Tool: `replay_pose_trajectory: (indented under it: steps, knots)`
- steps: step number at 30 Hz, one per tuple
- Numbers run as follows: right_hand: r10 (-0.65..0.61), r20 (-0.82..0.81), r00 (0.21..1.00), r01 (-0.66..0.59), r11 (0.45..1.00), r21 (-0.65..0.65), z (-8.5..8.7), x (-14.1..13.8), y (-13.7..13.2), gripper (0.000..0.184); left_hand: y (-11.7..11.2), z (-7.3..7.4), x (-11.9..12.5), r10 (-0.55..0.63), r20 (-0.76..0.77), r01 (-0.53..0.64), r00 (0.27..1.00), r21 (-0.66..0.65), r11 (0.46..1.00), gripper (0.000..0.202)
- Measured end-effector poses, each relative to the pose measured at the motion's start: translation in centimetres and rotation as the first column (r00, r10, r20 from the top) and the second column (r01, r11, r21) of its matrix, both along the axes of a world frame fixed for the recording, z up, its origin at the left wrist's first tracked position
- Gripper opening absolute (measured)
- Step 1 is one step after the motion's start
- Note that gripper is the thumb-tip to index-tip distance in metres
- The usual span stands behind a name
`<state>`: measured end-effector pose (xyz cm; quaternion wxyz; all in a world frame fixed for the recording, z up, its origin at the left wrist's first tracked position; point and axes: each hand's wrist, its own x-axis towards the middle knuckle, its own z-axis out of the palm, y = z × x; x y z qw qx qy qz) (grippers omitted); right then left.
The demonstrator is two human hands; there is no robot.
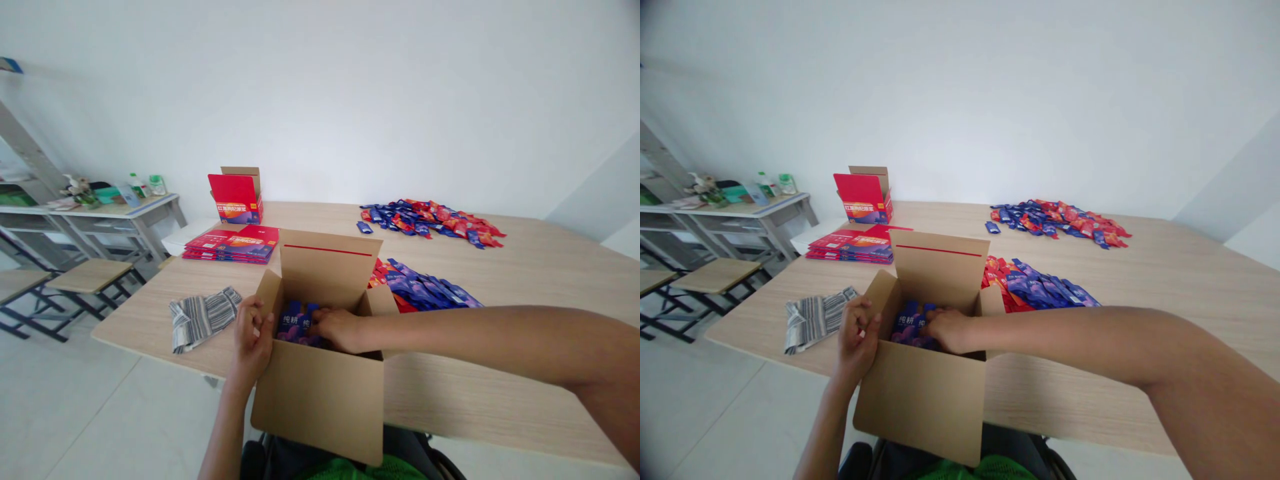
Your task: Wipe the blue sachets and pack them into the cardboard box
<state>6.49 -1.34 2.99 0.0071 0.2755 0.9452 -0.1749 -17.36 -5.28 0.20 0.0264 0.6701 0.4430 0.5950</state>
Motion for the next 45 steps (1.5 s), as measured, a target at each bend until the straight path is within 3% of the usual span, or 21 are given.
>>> replay_pose_trajectory:
  steps: [5, 8, 10, 13, 16, 18, 20, 22, 23, 27, 29, 32, 37, 40, 45]
  knots:
    - [0.154, -0.048, 0.987, -0.160, 0.972, -0.171, 0.6, -0.9, 0.4, 0.030, 0.1, 0.3, 0.0, 0.009, -0.010, -0.009, 1.000, 0.015, 1.000, 0.026]
    - [0.073, -0.120, 0.990, -0.099, 0.969, -0.227, 1.9, -0.5, -0.5, 0.025, 0.1, 0.5, 0.0, -0.001, -0.024, 0.002, 1.000, 0.024, 1.000, 0.026]
    - [-0.031, -0.121, 0.992, 0.013, 0.989, -0.149, 3.4, 0.5, -1.8, 0.024, 0.1, 0.5, 0.0, 0.000, -0.033, 0.001, 0.999, 0.023, 1.000, 0.026]
    - [-0.087, -0.111, 0.990, 0.096, 0.992, 0.078, 6.7, 3.2, -3.7, 0.025, 0.3, 0.3, -0.1, 0.014, -0.027, -0.013, 1.000, 0.027, 1.000, 0.027]
    - [-0.160, -0.209, 0.965, 0.213, 0.941, 0.262, 9.6, 7.1, -3.2, 0.035, 0.6, 0.1, -0.1, 0.002, -0.016, -0.002, 1.000, 0.040, 0.999, 0.026]
    - [-0.324, -0.271, 0.907, 0.397, 0.872, 0.286, 10.3, 10.3, -1.2, 0.037, 0.7, 0.0, -0.1, 0.017, -0.022, -0.016, 1.000, 0.043, 0.999, 0.027]
    - [-0.555, -0.137, 0.821, 0.571, 0.795, 0.204, 9.6, 13.7, 1.2, 0.037, 0.8, 0.1, -0.1, 0.022, -0.025, -0.021, 0.999, 0.055, 0.998, 0.027]
    - [-0.631, -0.017, 0.776, 0.624, 0.763, 0.169, 7.8, 16.7, 3.2, 0.032, 0.7, 0.2, 0.0, 0.017, -0.033, -0.015, 0.999, 0.063, 0.998, 0.027]
    - [-0.647, 0.031, 0.762, 0.636, 0.756, 0.151, 6.7, 18.0, 3.9, 0.037, 0.7, 0.2, 0.0, 0.012, -0.038, -0.010, 0.999, 0.064, 0.998, 0.027]
    - [-0.653, 0.164, 0.739, 0.646, 0.757, 0.104, 2.6, 21.1, 4.9, 0.092, 0.7, 0.3, -0.1, 0.014, -0.055, -0.010, 0.998, 0.073, 0.997, 0.028]
    - [-0.638, 0.187, 0.747, 0.633, 0.769, 0.093, 1.2, 21.4, 4.8, 0.094, 0.7, 0.3, -0.2, 0.020, -0.060, -0.015, 0.998, 0.080, 0.997, 0.028]
    - [-0.617, 0.174, 0.767, 0.608, 0.786, 0.106, 0.4, 21.4, 4.7, 0.076, 0.8, 0.2, -0.2, 0.023, -0.063, -0.018, 0.998, 0.084, 0.996, 0.028]
    - [-0.613, 0.101, 0.783, 0.592, 0.786, 0.180, 0.7, 21.4, 4.1, 0.052, 0.7, 0.2, 0.0, 0.027, -0.056, -0.022, 0.998, 0.084, 0.996, 0.029]
    - [-0.659, 0.026, 0.751, 0.631, 0.730, 0.262, 1.7, 21.7, 3.5, 0.044, 0.6, 0.3, 0.1, 0.028, -0.049, -0.024, 0.998, 0.078, 0.997, 0.028]
    - [-0.697, -0.135, 0.704, 0.680, 0.606, 0.413, 6.3, 21.0, 0.9, 0.042, 0.3, 0.4, 0.3, 0.020, -0.036, -0.019, 0.999, 0.028, 0.999, 0.027]
